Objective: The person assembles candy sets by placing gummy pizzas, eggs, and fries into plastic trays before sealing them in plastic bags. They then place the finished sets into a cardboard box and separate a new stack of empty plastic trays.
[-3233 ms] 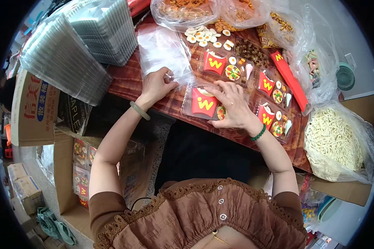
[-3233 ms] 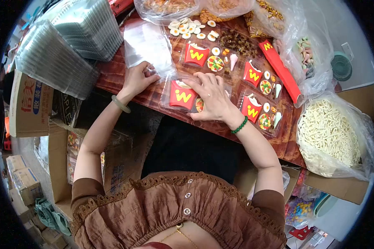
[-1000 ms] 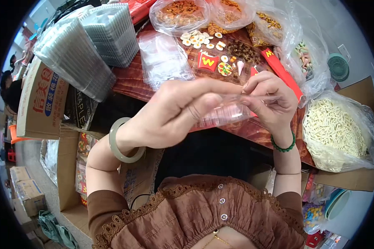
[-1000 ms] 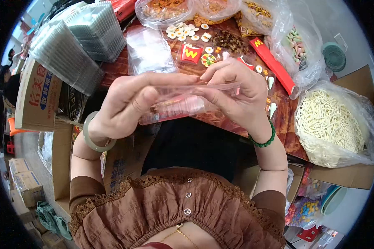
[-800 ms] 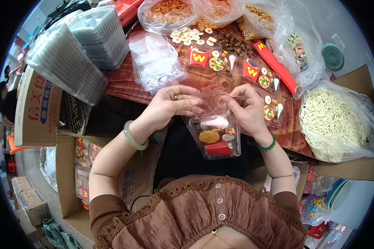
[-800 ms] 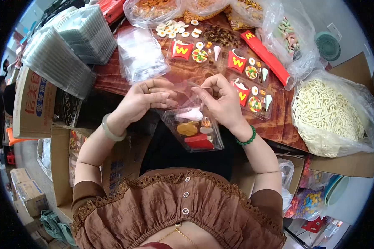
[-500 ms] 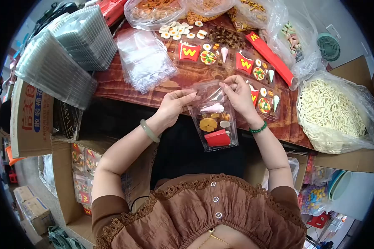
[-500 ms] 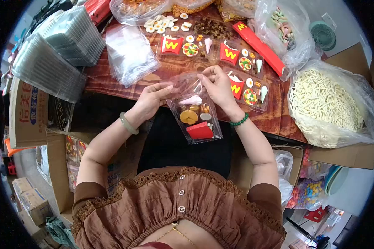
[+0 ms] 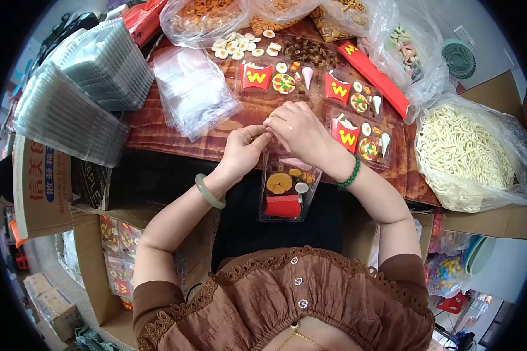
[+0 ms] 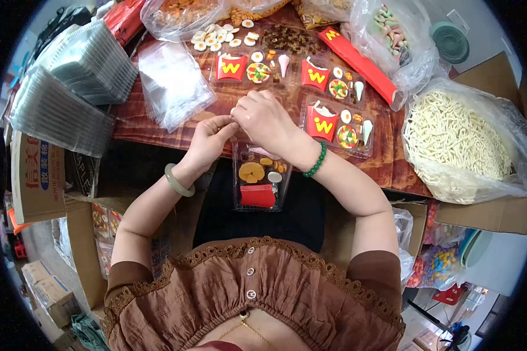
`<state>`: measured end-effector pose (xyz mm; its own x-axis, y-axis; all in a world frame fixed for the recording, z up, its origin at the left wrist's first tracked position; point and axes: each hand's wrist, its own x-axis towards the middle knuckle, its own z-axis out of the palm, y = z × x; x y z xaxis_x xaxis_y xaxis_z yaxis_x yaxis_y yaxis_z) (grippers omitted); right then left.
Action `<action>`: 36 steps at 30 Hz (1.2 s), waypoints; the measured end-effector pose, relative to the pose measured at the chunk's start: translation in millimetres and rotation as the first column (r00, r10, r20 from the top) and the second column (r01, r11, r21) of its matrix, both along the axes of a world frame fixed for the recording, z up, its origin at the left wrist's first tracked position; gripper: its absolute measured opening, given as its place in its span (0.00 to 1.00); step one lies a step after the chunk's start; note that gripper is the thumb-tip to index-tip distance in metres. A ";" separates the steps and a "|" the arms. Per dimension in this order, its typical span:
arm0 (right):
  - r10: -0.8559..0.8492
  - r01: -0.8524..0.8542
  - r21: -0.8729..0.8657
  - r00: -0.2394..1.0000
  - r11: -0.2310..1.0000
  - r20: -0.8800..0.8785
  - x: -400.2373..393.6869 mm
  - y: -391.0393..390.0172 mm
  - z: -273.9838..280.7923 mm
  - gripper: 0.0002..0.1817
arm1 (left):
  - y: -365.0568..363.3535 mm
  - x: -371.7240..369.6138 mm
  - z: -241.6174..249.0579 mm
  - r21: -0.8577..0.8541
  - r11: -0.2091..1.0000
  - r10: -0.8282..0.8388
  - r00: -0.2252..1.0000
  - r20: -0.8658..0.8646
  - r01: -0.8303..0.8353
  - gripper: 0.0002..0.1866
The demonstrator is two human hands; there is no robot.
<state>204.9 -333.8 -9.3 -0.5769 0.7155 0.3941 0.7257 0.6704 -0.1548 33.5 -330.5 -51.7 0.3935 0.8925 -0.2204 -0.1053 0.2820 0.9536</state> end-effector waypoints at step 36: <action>-0.562 -0.255 -0.667 0.380 0.700 -0.735 50.9 -49.0 -45.6 0.07 | -34.7 -35.2 -8.4 0.131 0.982 -0.147 0.987 0.066 0.138 0.38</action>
<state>255.8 -382.8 -54.9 -0.0510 0.9987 -0.0053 -0.0330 -0.0070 -0.9994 -1.7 -365.2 -60.1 0.5297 0.8448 -0.0757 -0.1449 0.1781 0.9733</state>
